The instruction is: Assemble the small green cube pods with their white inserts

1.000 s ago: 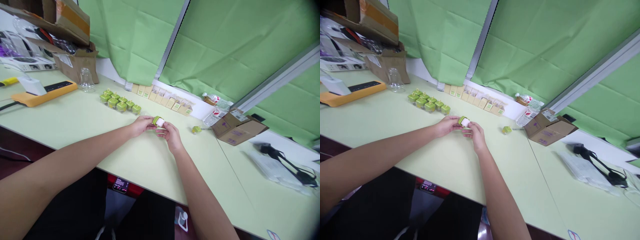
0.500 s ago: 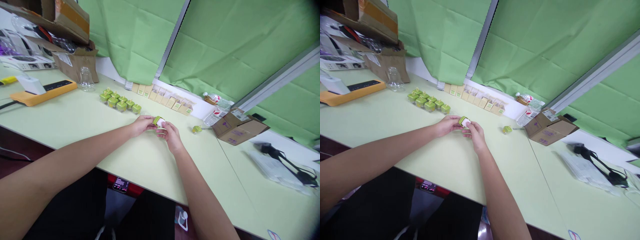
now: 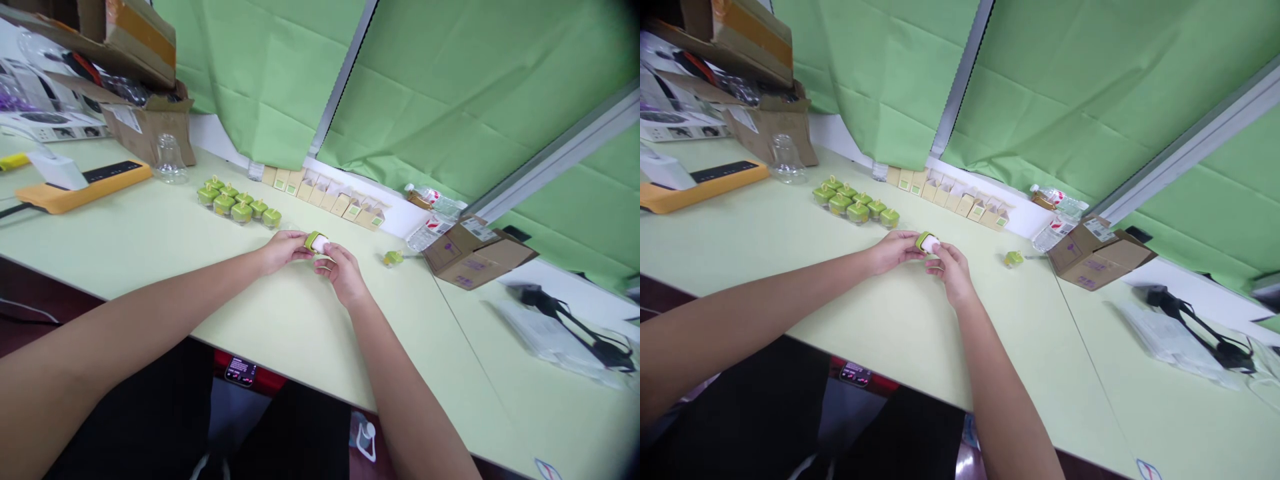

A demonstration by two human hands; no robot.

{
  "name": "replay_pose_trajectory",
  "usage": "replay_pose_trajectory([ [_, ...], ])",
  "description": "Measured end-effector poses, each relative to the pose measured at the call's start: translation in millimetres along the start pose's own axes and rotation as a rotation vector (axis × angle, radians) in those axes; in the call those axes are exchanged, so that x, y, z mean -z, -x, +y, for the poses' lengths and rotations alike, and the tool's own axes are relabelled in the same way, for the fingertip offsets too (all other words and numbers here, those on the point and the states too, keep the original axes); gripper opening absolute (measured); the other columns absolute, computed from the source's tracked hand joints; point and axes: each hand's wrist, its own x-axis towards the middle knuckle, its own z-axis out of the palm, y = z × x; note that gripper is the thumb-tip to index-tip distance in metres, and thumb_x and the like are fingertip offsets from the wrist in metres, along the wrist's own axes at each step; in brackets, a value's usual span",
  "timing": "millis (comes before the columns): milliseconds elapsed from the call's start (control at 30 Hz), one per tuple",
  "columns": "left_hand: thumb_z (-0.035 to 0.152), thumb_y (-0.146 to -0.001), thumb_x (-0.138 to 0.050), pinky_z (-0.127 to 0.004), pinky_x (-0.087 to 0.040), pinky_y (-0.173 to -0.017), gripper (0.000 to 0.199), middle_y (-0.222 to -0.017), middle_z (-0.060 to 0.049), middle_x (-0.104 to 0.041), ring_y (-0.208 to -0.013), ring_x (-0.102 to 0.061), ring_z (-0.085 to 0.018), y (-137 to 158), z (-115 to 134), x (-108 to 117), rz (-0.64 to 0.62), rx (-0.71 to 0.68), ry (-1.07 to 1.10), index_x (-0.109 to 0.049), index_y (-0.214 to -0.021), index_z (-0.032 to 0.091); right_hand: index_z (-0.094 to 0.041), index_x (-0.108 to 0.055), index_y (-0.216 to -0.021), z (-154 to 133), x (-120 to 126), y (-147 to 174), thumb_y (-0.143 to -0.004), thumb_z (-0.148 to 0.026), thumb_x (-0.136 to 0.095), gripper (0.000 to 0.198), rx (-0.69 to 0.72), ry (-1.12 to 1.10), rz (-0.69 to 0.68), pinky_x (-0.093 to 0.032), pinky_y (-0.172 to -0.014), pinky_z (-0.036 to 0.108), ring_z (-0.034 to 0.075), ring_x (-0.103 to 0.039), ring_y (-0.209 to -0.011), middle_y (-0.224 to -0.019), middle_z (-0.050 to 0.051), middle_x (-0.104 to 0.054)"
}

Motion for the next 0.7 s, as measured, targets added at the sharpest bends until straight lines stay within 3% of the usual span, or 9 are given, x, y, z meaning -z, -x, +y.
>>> replay_pose_trajectory([
  [133,0.021,-0.083,-0.072,-0.028,-0.056,-0.077,0.017,-0.088,-0.011,-0.073,-0.074,-0.068,-0.014,-1.8,-0.7,-0.3,0.000,-0.008,0.004,-0.073,-0.093,0.008,-0.021,-0.068,-0.092,-1.6,4.0,-2.4,-0.069,-0.041,-0.079,0.032,-0.009,0.002,0.010,-0.054,-0.064,0.028,0.014,-0.065,-0.067,-0.094,0.003,-0.070],
  [300,0.027,-0.081,-0.074,-0.029,-0.056,-0.076,0.020,-0.085,-0.009,-0.073,-0.072,-0.067,-0.013,-3.6,-0.9,1.2,-0.023,-0.048,-0.070,-0.073,-0.091,0.010,-0.022,-0.068,-0.097,-1.0,4.9,-2.1,-0.078,-0.058,-0.067,0.040,-0.008,0.028,-0.027,-0.056,-0.065,0.030,0.017,-0.067,-0.075,-0.100,0.005,-0.070],
  [500,0.038,-0.083,-0.068,-0.029,-0.053,-0.066,0.026,-0.075,-0.006,-0.068,-0.064,-0.062,-0.014,-0.1,-2.8,-0.9,-0.144,-0.250,-0.456,-0.072,-0.083,0.013,-0.021,-0.069,-0.099,-3.0,4.0,4.0,-0.073,-0.051,-0.078,0.040,-0.021,0.147,-0.139,-0.056,-0.070,0.029,0.016,-0.067,-0.078,-0.093,0.004,-0.070],
  [567,0.039,-0.085,-0.065,-0.027,-0.051,-0.069,0.025,-0.085,-0.007,-0.069,-0.072,-0.062,-0.015,1.6,3.2,-1.2,-0.094,-0.389,-0.584,-0.072,-0.089,0.015,-0.021,-0.069,-0.100,-6.0,5.4,4.5,-0.072,-0.049,-0.080,0.041,-0.037,0.153,-0.135,-0.056,-0.071,0.029,0.016,-0.068,-0.079,-0.094,0.004,-0.071],
  [700,0.033,-0.091,-0.054,-0.031,-0.048,-0.091,0.025,-0.114,-0.010,-0.064,-0.106,-0.058,-0.021,0.2,24.7,10.3,0.178,-0.684,-0.769,-0.068,-0.108,0.019,-0.021,-0.069,-0.096,-9.7,11.8,1.2,-0.071,-0.050,-0.080,0.039,-0.046,0.120,-0.006,-0.056,-0.072,0.029,0.017,-0.069,-0.081,-0.096,0.005,-0.072],
])
